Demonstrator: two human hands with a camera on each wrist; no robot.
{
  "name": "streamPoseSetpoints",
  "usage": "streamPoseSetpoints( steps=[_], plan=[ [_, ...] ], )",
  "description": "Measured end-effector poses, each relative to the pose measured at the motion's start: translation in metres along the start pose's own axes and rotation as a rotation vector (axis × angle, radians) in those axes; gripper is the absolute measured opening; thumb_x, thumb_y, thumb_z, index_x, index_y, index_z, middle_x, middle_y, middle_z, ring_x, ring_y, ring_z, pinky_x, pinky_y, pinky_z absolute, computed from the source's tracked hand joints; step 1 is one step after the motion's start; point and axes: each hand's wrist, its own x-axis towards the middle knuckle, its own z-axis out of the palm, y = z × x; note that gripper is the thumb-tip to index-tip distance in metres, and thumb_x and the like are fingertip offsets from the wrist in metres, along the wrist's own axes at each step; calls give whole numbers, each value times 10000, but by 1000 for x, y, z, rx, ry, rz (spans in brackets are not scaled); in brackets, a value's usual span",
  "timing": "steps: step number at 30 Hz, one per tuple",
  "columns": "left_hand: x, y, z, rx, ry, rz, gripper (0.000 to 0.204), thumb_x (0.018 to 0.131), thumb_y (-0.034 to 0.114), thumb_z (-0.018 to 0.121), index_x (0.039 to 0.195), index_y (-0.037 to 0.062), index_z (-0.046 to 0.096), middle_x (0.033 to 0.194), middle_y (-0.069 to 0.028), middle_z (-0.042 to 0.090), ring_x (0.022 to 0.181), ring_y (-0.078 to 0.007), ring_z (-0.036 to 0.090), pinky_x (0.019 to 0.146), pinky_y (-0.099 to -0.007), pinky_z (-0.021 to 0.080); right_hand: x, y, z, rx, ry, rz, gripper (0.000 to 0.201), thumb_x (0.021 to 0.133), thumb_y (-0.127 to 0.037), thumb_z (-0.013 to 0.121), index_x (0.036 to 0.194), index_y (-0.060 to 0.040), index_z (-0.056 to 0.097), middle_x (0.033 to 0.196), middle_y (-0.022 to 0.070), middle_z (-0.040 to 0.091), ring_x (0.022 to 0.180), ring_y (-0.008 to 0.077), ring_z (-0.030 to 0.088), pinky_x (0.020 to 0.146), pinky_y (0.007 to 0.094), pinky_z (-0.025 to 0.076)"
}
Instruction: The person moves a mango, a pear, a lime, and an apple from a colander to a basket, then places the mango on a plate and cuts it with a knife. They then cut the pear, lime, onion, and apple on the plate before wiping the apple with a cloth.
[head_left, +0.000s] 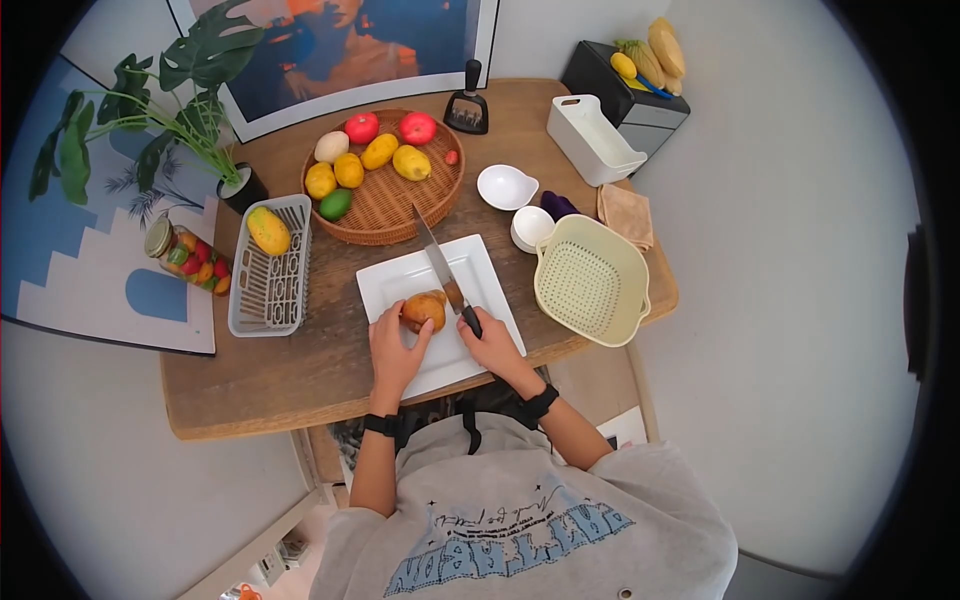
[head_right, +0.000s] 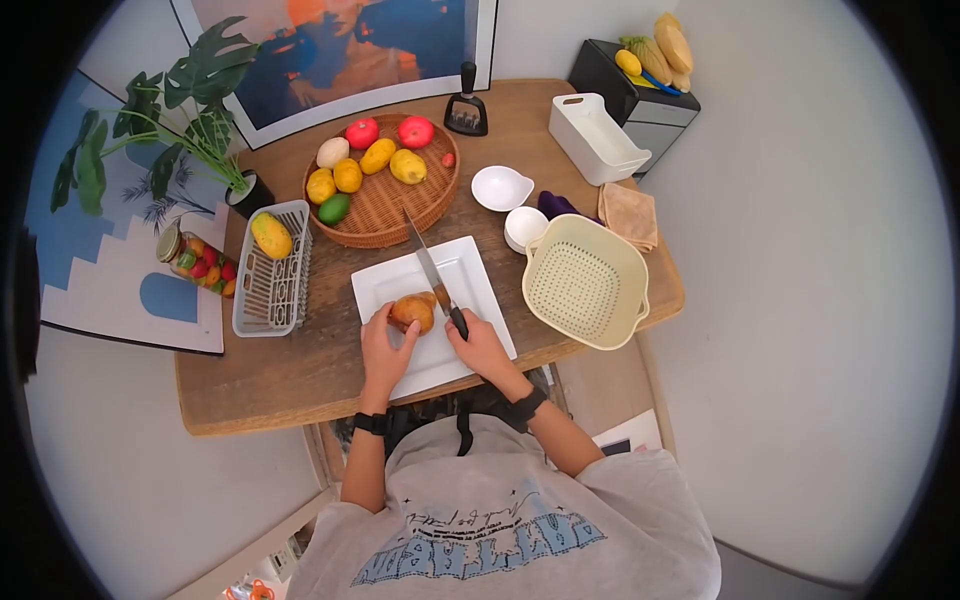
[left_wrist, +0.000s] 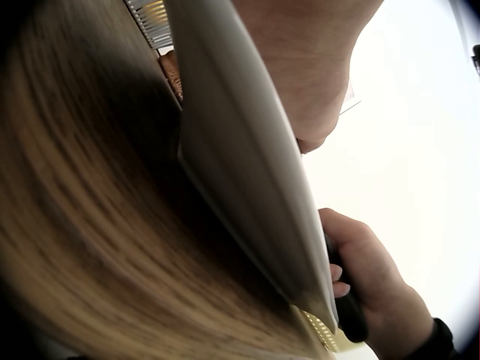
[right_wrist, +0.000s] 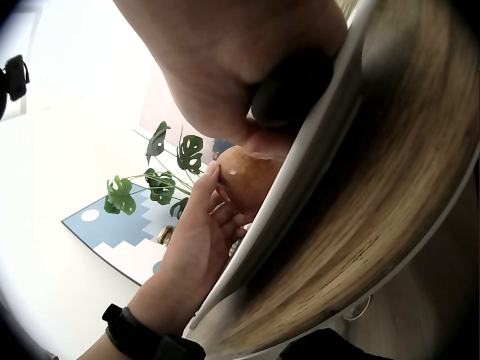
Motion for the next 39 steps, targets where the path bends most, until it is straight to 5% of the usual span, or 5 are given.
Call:
streamPoseSetpoints(
  steps=[39],
  plan=[
    [0, 1, -1, -3, -18, -25, 552, 886, 338, 739, 1254, -39, 574, 1123, -206, 654, 1055, -362, 614, 954, -439, 413, -4, -7, -8, 32, -70, -17, 225, 963, -229, 637, 1018, -11, 623, 716, 113, 596, 648, 164, 544, 634, 319, 463]
  ],
)
